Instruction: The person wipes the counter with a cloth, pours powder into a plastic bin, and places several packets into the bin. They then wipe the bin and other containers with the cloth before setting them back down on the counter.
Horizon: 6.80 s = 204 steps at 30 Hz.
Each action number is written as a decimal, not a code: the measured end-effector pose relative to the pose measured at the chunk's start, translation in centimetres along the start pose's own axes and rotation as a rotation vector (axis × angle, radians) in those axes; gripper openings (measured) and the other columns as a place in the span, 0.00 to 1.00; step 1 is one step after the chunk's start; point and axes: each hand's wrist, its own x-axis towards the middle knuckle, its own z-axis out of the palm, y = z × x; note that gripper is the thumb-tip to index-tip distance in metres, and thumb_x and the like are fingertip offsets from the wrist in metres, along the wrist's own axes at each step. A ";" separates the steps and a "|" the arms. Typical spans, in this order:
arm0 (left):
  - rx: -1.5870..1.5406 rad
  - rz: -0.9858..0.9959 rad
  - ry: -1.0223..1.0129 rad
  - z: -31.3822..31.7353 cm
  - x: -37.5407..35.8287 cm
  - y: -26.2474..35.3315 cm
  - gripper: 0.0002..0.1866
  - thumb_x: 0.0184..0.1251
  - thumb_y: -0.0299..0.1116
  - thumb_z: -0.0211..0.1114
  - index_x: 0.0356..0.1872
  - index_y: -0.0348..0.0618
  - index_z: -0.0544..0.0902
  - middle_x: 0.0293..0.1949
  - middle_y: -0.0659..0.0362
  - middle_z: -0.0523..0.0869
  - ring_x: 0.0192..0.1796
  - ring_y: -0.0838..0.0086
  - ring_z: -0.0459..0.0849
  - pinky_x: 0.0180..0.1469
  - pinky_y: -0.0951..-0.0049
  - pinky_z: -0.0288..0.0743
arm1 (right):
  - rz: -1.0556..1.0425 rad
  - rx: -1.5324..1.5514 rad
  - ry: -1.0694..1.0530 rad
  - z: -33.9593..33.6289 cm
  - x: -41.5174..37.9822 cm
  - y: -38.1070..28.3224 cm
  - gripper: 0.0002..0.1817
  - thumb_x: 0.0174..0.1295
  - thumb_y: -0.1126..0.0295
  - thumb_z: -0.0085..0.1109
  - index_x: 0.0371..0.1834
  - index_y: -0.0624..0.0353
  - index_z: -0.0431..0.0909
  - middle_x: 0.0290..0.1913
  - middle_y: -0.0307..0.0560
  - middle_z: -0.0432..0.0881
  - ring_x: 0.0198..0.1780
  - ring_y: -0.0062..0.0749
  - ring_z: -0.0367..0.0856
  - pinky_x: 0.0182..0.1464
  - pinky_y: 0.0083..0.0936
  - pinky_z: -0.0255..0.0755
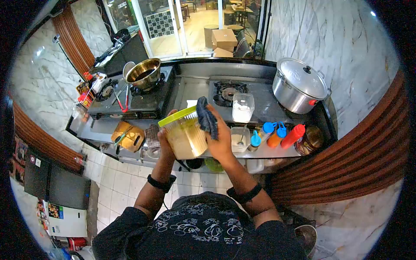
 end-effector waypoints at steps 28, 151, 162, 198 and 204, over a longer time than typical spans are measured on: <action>-0.167 -0.049 0.076 -2.3 -0.5 1.5 0.42 0.59 0.62 0.56 0.68 0.43 0.62 0.59 0.49 0.74 0.61 0.58 0.75 0.61 0.58 0.73 | -0.466 -0.353 -0.372 -2.6 -3.4 -4.9 0.29 0.48 0.64 0.63 0.58 0.52 0.75 0.65 0.51 0.71 0.69 0.49 0.66 0.70 0.49 0.56; 1.388 0.165 -0.242 -3.0 -7.0 0.0 0.67 0.32 0.40 0.84 0.74 0.40 0.47 0.62 0.42 0.68 0.62 0.46 0.70 0.64 0.54 0.66 | -0.062 -0.550 -0.530 -2.4 -2.6 -5.2 0.26 0.41 0.77 0.61 0.50 0.53 0.80 0.47 0.50 0.83 0.50 0.47 0.80 0.52 0.37 0.73; 1.404 0.285 -0.264 -8.2 -10.3 7.9 0.60 0.34 0.42 0.81 0.71 0.35 0.55 0.60 0.42 0.69 0.62 0.49 0.70 0.63 0.55 0.67 | -0.152 -0.558 -0.285 6.6 -2.1 -5.9 0.29 0.37 0.79 0.62 0.51 0.55 0.80 0.49 0.51 0.82 0.52 0.50 0.79 0.54 0.39 0.72; 1.364 0.326 -0.210 -19.9 -15.1 23.2 0.62 0.32 0.37 0.81 0.74 0.44 0.53 0.63 0.41 0.66 0.66 0.46 0.65 0.66 0.54 0.64 | -0.221 -0.499 -0.510 27.8 -2.0 -10.7 0.26 0.38 0.76 0.62 0.48 0.54 0.80 0.48 0.45 0.83 0.51 0.45 0.77 0.56 0.37 0.67; 1.297 0.258 -0.091 -21.7 -15.1 22.9 0.63 0.32 0.37 0.82 0.73 0.37 0.51 0.64 0.41 0.67 0.66 0.48 0.66 0.66 0.57 0.64 | -0.242 -0.339 -0.857 26.7 -1.3 -12.1 0.23 0.39 0.72 0.63 0.45 0.55 0.81 0.46 0.45 0.84 0.50 0.47 0.77 0.59 0.39 0.65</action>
